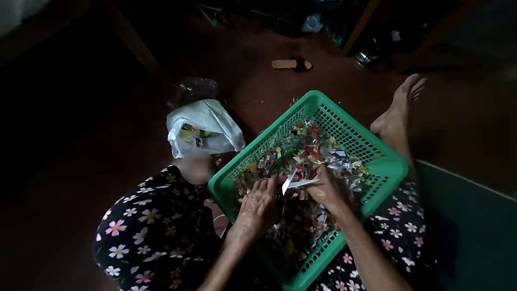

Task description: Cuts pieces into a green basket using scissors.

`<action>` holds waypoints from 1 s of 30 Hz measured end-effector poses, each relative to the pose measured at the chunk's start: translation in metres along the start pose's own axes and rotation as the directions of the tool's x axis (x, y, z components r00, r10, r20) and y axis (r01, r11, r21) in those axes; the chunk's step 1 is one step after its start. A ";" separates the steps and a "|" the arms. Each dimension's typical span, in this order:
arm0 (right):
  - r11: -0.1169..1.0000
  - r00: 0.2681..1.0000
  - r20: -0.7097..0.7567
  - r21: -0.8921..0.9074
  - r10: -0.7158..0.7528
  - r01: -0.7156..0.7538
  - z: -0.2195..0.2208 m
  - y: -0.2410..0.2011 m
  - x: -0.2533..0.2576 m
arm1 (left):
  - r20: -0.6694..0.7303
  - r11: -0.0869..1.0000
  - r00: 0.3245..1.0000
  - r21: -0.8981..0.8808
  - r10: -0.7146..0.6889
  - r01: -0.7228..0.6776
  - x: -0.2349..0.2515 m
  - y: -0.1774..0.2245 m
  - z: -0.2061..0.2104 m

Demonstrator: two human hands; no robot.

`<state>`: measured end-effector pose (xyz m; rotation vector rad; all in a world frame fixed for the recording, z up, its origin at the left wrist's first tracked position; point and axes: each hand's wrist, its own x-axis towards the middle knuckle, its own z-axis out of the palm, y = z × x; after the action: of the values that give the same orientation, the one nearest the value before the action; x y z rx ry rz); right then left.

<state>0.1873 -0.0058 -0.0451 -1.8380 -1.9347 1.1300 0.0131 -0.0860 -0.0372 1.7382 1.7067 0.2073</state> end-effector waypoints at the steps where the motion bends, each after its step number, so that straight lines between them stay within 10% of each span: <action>1: 1.000 1.000 0.001 0.001 -0.007 0.007 0.002 0.000 0.000 | -0.006 1.000 1.000 0.008 0.004 -0.004 0.003 0.003 0.001; 8: 0.993 0.992 0.076 -0.077 0.099 -0.093 -0.002 -0.009 0.002 | -0.317 0.998 0.947 0.060 0.041 -0.023 0.003 -0.005 0.020; 13: 0.991 0.991 0.053 -0.068 0.119 -0.116 -0.005 -0.008 0.004 | -0.020 0.988 0.990 0.058 -0.142 0.143 -0.009 -0.002 -0.004; 26: 0.985 0.987 0.038 -0.083 0.157 -0.153 -0.002 -0.013 0.003 | -0.170 0.994 0.985 0.107 -0.015 0.033 0.002 0.000 0.012; 30: 0.968 0.999 0.035 -0.247 -0.026 0.034 -0.001 -0.009 0.002 | 0.071 0.978 0.984 0.143 -0.162 0.150 -0.010 0.002 -0.012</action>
<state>0.1809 -0.0033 -0.0392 -1.9131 -2.2002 0.9494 0.0066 -0.0907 -0.0236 1.6748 1.8232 -0.0524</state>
